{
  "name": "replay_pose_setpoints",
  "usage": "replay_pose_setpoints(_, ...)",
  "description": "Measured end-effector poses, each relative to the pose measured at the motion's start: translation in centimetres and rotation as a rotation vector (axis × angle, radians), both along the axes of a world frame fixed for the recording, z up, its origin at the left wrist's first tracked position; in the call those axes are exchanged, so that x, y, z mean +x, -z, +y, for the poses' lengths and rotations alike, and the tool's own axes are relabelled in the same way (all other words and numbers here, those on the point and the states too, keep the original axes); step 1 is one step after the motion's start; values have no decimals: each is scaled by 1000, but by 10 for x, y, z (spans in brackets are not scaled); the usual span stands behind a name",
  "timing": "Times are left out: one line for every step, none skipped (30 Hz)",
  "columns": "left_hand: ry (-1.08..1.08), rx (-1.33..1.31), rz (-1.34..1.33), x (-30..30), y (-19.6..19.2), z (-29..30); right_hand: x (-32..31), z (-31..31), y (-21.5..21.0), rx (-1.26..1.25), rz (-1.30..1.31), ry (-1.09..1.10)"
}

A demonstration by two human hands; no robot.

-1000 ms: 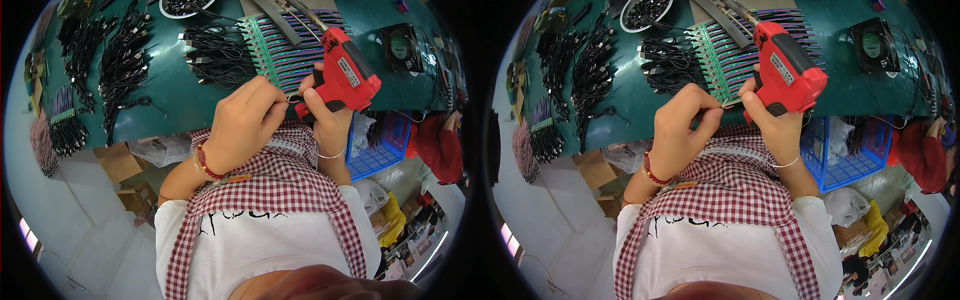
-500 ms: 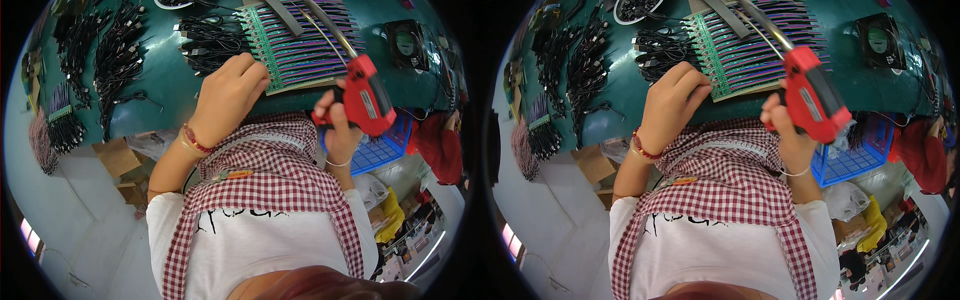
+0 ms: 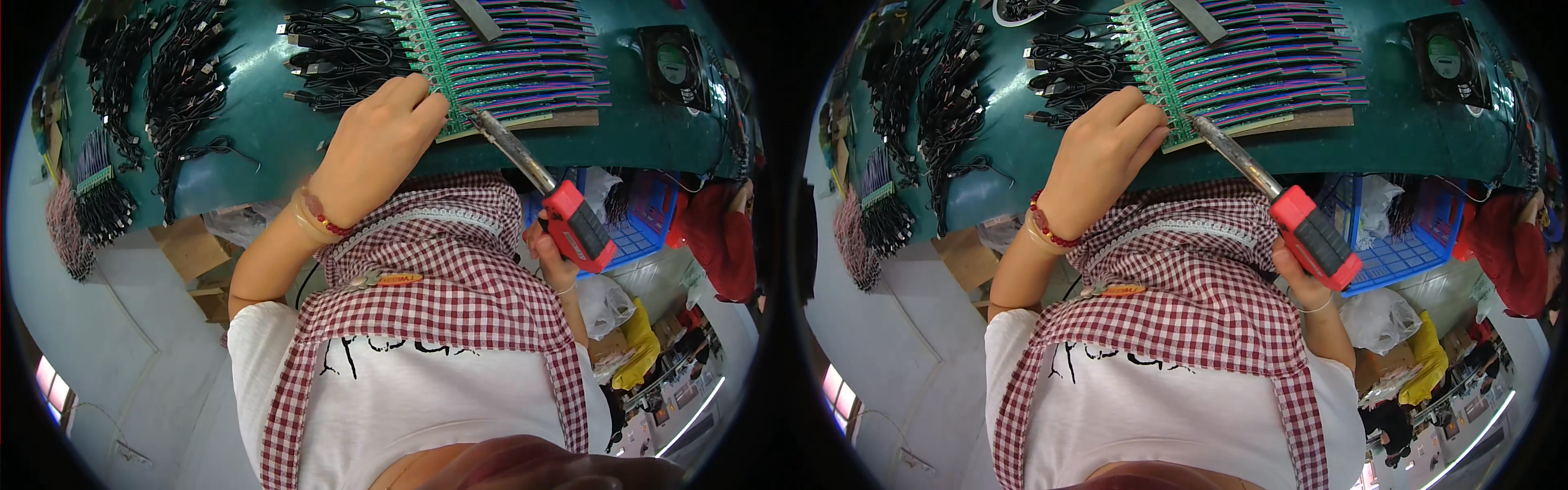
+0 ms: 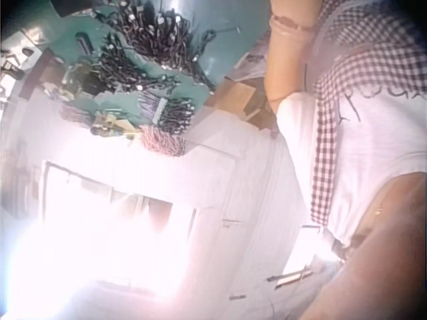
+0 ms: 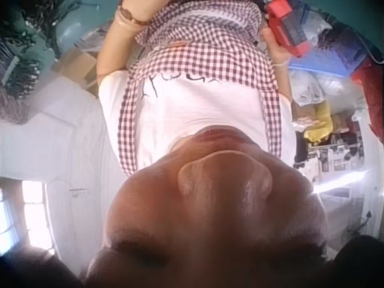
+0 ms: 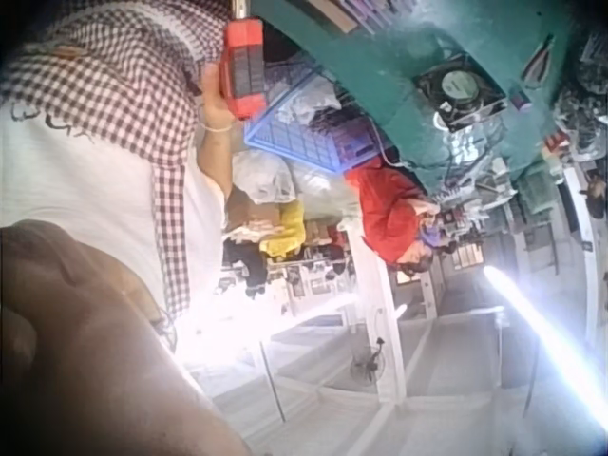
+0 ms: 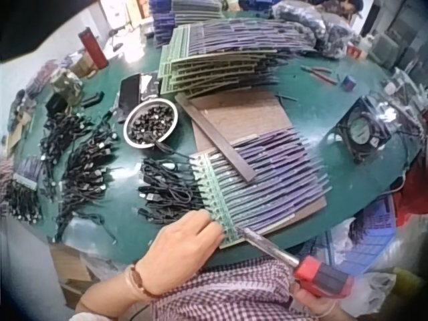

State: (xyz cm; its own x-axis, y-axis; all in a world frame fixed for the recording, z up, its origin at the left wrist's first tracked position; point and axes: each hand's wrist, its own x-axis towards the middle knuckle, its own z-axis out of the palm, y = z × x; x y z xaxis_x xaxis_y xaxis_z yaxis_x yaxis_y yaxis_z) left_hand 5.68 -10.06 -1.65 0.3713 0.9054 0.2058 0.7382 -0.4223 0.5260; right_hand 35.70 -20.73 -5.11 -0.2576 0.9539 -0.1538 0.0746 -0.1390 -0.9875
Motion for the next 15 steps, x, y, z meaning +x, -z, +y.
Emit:
replay_pose_setpoints(11,-9,10,0,-1,0,4,-4,7,54,-86,-21)
replay_pose_setpoints(22,-17,19,0,-1,0,9,-9,13,55,-86,-21)
replay_pose_setpoints(22,-17,19,0,-1,1,12,-14,19,60,-117,33)
replay_pose_setpoints(29,-9,19,0,-1,2,14,-16,21,65,-148,88)
replay_pose_setpoints(35,-3,20,1,0,2,13,-14,20,63,-146,87)
replay_pose_setpoints(35,-6,21,1,-1,2,11,-9,16,35,-135,54)
replay_pose_setpoints(27,-15,31,2,-1,2,9,-5,14,7,-123,20)
replay_pose_setpoints(21,-21,38,2,-2,1,7,-4,13,6,-124,21)
replay_pose_setpoints(21,-22,38,3,-2,2,5,-4,11,-2,-138,33)
replay_pose_setpoints(18,-20,40,3,-3,2,4,-3,11,-11,-152,44)
replay_pose_setpoints(14,-18,43,3,-4,2,3,-4,10,-12,-152,44)
replay_pose_setpoints(13,-19,43,3,-4,2,3,-5,9,13,-153,60)
replay_pose_setpoints(13,-27,46,4,-4,1,2,-5,8,37,-154,76)
replay_pose_setpoints(13,-34,48,4,-4,1,2,-5,6,37,-154,76)
replay_pose_setpoints(13,-33,48,4,-4,1,1,-5,4,12,-140,87)
